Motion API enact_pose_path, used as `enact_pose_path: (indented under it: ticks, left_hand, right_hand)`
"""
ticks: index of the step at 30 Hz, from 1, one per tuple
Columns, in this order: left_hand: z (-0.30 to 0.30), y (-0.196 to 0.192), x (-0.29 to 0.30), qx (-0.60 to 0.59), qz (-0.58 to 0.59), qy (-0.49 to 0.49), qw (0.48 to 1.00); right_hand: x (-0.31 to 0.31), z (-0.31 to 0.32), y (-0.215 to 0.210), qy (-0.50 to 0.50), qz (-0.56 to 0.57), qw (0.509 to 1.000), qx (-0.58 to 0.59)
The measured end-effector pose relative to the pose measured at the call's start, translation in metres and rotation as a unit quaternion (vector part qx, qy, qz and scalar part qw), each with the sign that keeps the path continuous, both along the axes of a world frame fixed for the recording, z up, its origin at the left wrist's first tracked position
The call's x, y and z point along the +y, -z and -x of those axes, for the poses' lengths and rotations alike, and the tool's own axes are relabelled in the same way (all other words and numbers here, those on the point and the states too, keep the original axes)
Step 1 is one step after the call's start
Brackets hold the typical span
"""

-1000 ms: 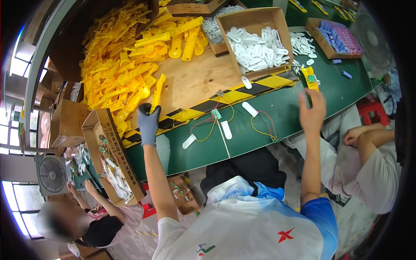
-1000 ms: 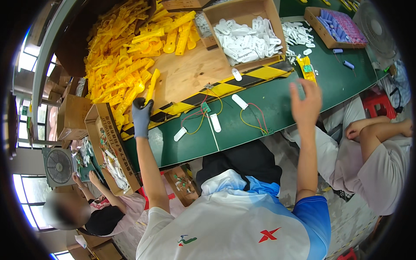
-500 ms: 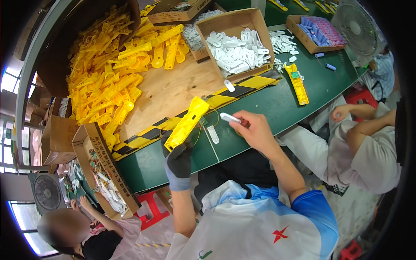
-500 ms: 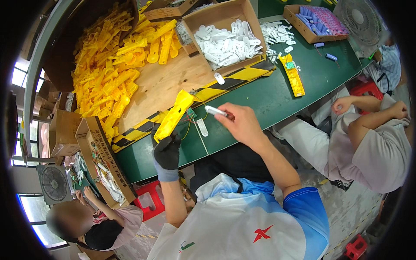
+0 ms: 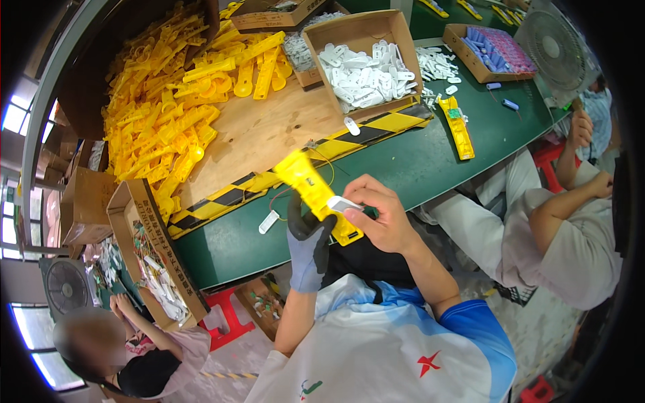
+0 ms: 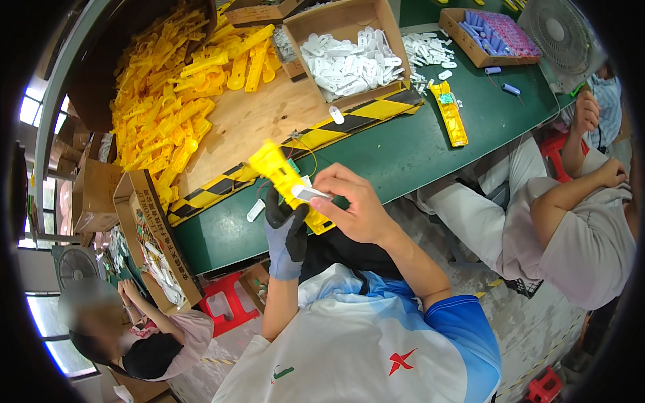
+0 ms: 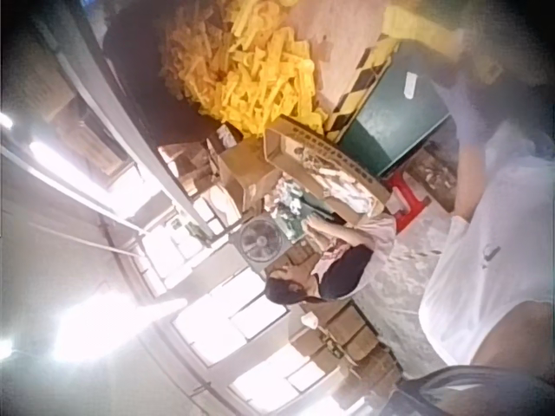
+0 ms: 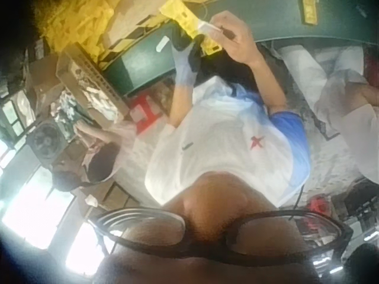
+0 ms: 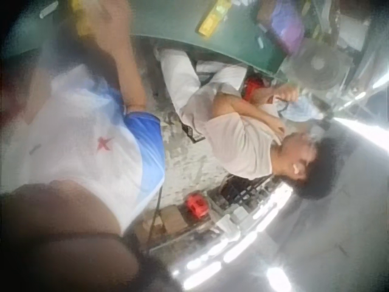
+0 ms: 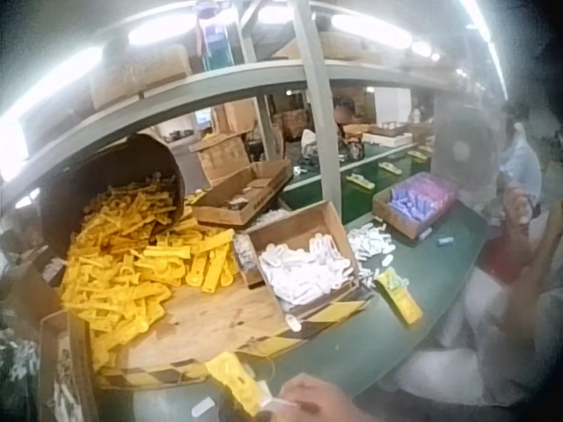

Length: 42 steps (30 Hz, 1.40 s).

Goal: Assemble electronic circuit boards and wiring into yellow plastic housings at an industrial workstation.

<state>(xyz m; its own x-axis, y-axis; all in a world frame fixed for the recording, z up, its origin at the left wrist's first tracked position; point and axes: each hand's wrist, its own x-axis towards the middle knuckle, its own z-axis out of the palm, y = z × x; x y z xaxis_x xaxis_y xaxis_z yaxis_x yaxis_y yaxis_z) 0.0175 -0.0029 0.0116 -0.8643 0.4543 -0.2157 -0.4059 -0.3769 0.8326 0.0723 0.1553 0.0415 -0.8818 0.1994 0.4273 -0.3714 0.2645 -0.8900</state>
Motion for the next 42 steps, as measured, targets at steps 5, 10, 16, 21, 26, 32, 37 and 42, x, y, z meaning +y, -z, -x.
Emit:
enact_pose_path:
  ticks: [5, 10, 16, 21, 26, 32, 37, 42]
  left_hand:
    - [0.001, -0.003, 0.002, 0.122, 0.022, -0.201, 0.972]
    - [-0.023, 0.017, -0.005, 0.167, -0.013, -0.259, 0.951]
    - [0.003, 0.021, -0.023, 0.519, 0.123, -0.090, 0.841]
    - [0.004, 0.006, -0.028, 0.587, 0.157, -0.058, 0.792]
    - [-0.004, 0.018, -0.028, 0.282, 0.058, -0.129, 0.949]
    - [-0.005, 0.010, -0.016, 0.096, 0.021, -0.208, 0.973]
    - [-0.004, 0.023, -0.016, 0.057, -0.049, -0.115, 0.991]
    - [-0.009, 0.004, -0.004, -0.098, -0.180, -0.042, 0.978]
  right_hand:
    - [-0.004, -0.024, -0.010, -0.005, -0.042, 0.992, -0.116]
    - [-0.011, -0.026, 0.001, 0.036, -0.029, 0.984, -0.172]
    - [-0.022, -0.022, 0.005, 0.094, 0.015, 0.976, -0.194]
    - [-0.014, -0.027, 0.005, 0.031, 0.050, 0.975, -0.215]
    - [-0.014, -0.022, -0.015, 0.042, 0.014, 0.985, -0.168]
    - [-0.018, -0.015, -0.007, -0.040, 0.055, 0.992, -0.104]
    - [-0.008, -0.009, 0.018, -0.017, 0.124, 0.987, -0.099]
    - [-0.021, -0.010, 0.038, 0.024, 0.259, 0.963, -0.072]
